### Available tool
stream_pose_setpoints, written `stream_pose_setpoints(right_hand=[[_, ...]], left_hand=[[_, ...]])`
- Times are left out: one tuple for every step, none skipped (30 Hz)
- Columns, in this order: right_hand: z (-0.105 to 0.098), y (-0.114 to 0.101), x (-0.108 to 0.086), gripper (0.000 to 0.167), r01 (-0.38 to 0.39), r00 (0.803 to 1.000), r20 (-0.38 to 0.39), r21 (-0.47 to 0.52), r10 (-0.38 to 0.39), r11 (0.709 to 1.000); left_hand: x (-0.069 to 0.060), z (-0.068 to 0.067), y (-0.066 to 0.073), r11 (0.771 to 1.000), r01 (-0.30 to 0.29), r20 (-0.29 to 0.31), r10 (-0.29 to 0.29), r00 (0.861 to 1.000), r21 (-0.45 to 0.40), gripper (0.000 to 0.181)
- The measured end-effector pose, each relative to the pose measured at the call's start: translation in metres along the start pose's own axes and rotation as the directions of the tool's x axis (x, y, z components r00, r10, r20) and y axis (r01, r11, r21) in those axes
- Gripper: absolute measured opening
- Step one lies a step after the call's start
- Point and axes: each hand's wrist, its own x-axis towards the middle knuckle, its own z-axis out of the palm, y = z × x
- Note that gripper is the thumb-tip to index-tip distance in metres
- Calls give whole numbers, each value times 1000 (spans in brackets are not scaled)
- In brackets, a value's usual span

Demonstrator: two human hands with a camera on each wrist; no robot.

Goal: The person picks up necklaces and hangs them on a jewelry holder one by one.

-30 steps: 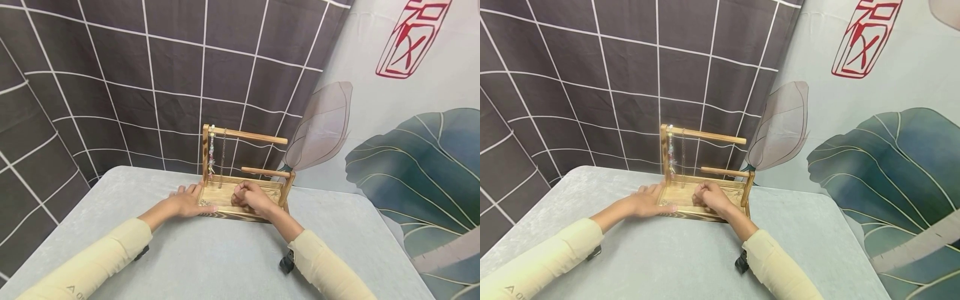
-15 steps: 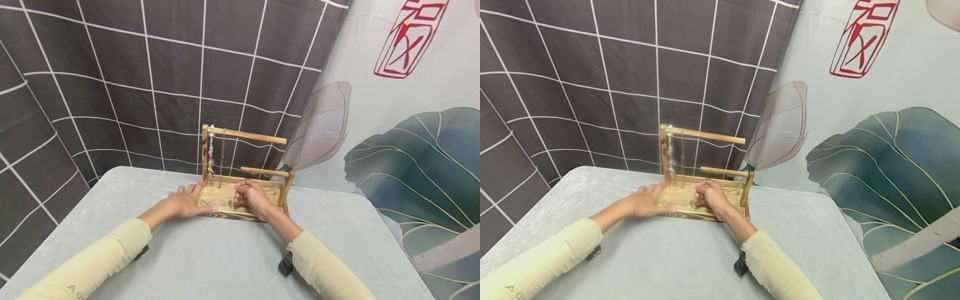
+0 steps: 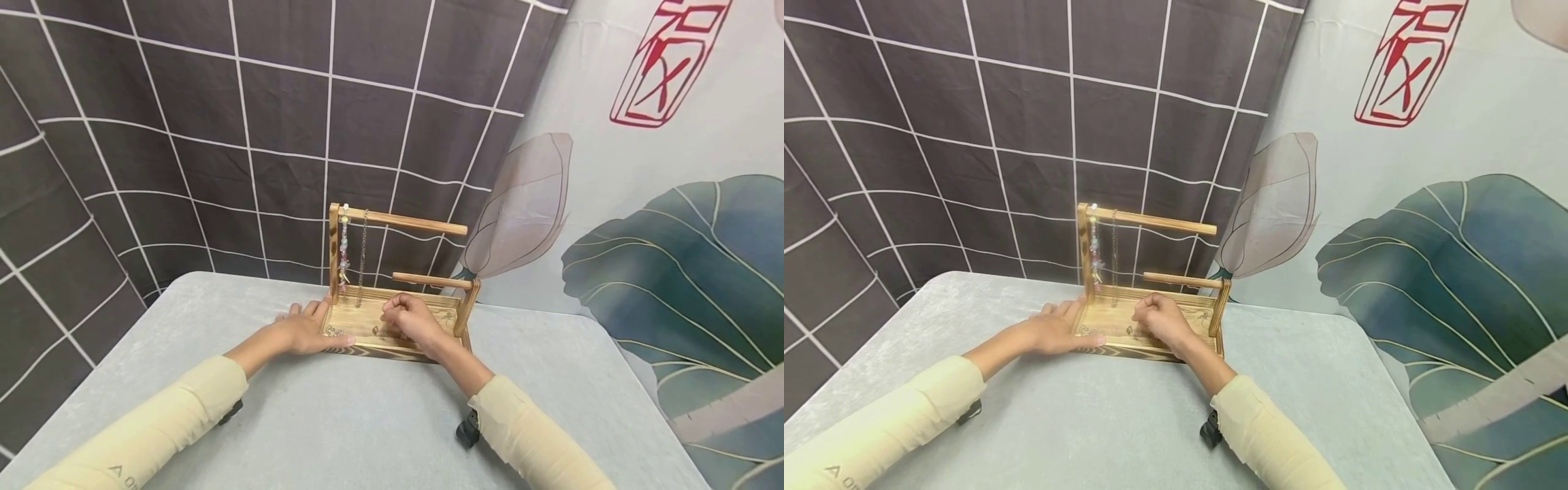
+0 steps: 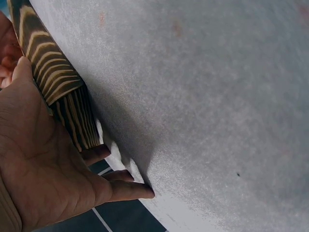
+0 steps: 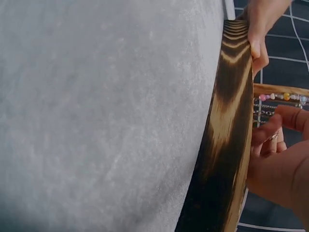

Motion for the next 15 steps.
stream_pose_setpoints(right_hand=[[0,0,0,13,13,1000,-6,-31,-13,999],[0,0,-1,12,24,1000,-11,-65,-25,998],[0,0,-2,12,34,999,-17,-99,-35,995],[-1,0,-2,11,42,999,-21,-130,-45,991],[-1,0,-3,11,47,998,-24,-160,-52,986],[-2,-1,-3,11,51,998,-30,-197,-58,979],[-3,-1,-4,12,56,997,-36,-240,-66,969],[-4,-1,-4,14,61,996,-42,-289,-76,955],[-5,-2,-4,16,65,995,-47,-337,-86,939],[-7,-2,-4,17,69,994,-48,-378,-95,923],[-8,-1,-4,19,79,993,-49,-420,-110,904],[-10,1,-2,19,86,991,-50,-461,-122,883],[-12,4,1,20,92,990,-49,-497,-134,863],[-15,10,5,20,108,987,-47,-533,-156,839],[-17,18,11,20,113,984,-50,-556,-169,823]], left_hand=[[0,0,0,1000,0,2,0,1000,-1,139],[0,0,0,1000,-1,2,1,1000,-2,139],[1,0,0,1000,1,4,-1,1000,-3,139],[0,0,0,1000,2,4,-2,1000,-5,138],[0,0,0,1000,3,4,-3,1000,-6,138],[0,0,0,1000,1,1,-1,1000,-8,139],[0,0,0,1000,-2,-2,2,1000,-11,139],[-1,0,0,1000,-2,-3,2,1000,-8,140],[-1,0,0,1000,-3,-4,3,1000,-6,140],[-1,0,0,1000,-6,-6,6,1000,-4,141],[-1,0,0,1000,-8,-7,8,1000,0,142],[-1,0,0,1000,-10,-7,10,1000,3,142],[-1,0,0,1000,-11,-8,11,1000,5,142],[-1,0,0,1000,-11,-7,11,1000,6,142],[-1,0,0,1000,-13,-9,13,1000,4,142]])
